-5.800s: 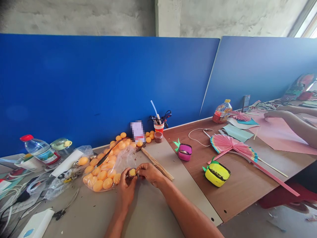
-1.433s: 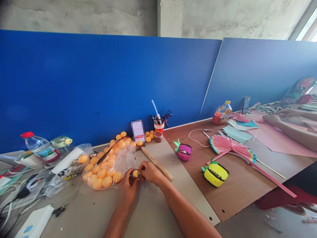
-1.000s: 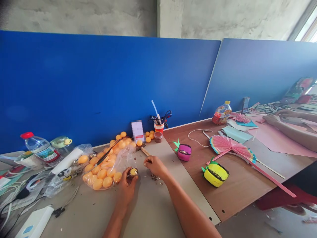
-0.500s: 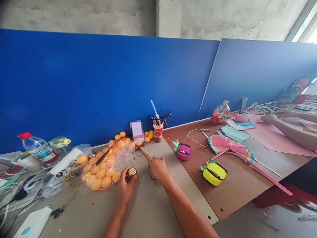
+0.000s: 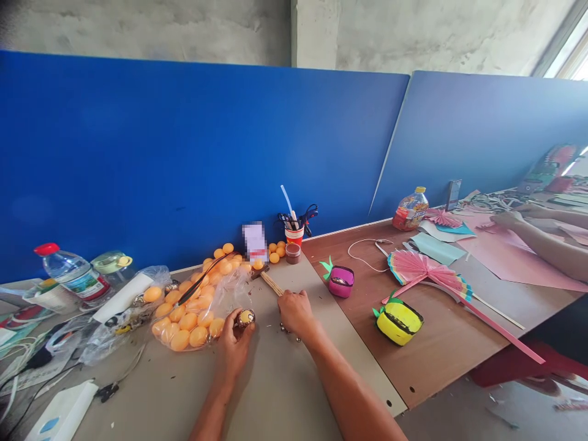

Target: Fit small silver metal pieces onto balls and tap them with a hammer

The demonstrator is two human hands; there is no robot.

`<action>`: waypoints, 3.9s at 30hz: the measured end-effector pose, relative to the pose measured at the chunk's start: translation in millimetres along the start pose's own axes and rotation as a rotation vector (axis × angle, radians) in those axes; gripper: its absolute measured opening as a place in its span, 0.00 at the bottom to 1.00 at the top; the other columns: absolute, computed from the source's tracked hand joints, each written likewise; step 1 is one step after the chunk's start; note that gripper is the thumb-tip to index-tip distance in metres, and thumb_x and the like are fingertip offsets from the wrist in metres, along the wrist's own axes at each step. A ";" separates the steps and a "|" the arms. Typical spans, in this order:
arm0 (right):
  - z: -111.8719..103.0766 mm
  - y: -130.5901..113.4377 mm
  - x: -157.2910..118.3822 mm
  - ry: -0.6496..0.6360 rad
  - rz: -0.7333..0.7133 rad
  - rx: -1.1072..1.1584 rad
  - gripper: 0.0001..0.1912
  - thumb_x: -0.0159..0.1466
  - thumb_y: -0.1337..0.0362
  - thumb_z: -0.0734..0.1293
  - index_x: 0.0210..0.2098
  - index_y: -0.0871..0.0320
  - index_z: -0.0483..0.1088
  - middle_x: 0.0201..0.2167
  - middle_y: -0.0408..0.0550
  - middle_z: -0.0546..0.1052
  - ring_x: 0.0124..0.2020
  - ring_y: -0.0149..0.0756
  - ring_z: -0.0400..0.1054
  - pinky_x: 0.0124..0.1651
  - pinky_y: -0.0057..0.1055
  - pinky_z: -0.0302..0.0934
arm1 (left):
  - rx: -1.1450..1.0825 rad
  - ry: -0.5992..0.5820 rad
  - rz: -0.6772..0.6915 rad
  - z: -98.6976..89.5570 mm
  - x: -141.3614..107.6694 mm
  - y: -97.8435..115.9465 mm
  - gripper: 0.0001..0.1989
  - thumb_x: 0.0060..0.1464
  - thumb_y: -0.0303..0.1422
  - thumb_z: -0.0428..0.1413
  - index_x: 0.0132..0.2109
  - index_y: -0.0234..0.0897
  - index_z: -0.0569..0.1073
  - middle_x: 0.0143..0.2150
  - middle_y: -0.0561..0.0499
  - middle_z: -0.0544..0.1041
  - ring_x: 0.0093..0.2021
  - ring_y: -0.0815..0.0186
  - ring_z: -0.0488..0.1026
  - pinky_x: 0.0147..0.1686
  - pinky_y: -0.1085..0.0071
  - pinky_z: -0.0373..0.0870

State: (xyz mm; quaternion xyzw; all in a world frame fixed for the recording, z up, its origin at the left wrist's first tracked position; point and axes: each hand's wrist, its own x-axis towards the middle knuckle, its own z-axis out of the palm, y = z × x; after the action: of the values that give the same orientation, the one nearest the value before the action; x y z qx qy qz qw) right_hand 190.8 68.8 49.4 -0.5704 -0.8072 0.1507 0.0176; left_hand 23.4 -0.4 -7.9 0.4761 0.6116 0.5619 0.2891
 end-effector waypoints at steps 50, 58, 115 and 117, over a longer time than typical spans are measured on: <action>23.8 -16.8 6.0 -0.281 0.027 1.313 0.04 0.50 0.67 0.70 0.24 0.60 0.71 0.18 0.38 0.72 0.18 0.24 0.61 0.25 0.24 0.54 | 0.210 -0.095 0.216 3.0 -7.4 -2.7 0.18 0.49 0.28 0.54 0.50 0.38 0.70 0.47 0.42 0.77 0.47 0.54 0.74 0.48 0.54 0.71; 13.8 -26.5 -2.4 -0.236 0.066 1.311 0.05 0.50 0.74 0.66 0.23 0.59 0.68 0.18 0.37 0.72 0.18 0.24 0.63 0.26 0.23 0.58 | 0.244 -0.093 0.217 2.8 -8.2 -6.0 0.18 0.51 0.28 0.53 0.51 0.37 0.69 0.47 0.41 0.77 0.47 0.54 0.75 0.48 0.54 0.71; -6.7 -5.8 -10.7 -0.106 -0.102 0.049 0.14 0.56 0.73 0.62 0.37 0.57 0.76 0.42 0.51 0.79 0.43 0.39 0.72 0.45 0.30 0.55 | -0.795 0.025 -0.362 -0.8 3.8 18.2 0.25 0.43 0.43 0.64 0.48 0.38 0.73 0.36 0.50 0.78 0.33 0.64 0.78 0.38 0.66 0.74; -6.5 -6.8 -9.5 -0.080 -0.094 0.074 0.12 0.57 0.71 0.62 0.37 0.57 0.75 0.42 0.51 0.79 0.43 0.39 0.72 0.45 0.30 0.55 | -0.809 0.021 -0.370 -2.5 3.2 20.7 0.27 0.43 0.43 0.64 0.50 0.38 0.73 0.36 0.50 0.79 0.32 0.64 0.77 0.37 0.66 0.73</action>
State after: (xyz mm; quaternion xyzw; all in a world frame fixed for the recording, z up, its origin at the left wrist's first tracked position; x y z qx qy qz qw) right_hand 189.3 59.4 58.7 -0.5243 -0.8271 0.2021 0.0132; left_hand 25.3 -0.3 13.1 0.2016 0.4202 0.6995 0.5418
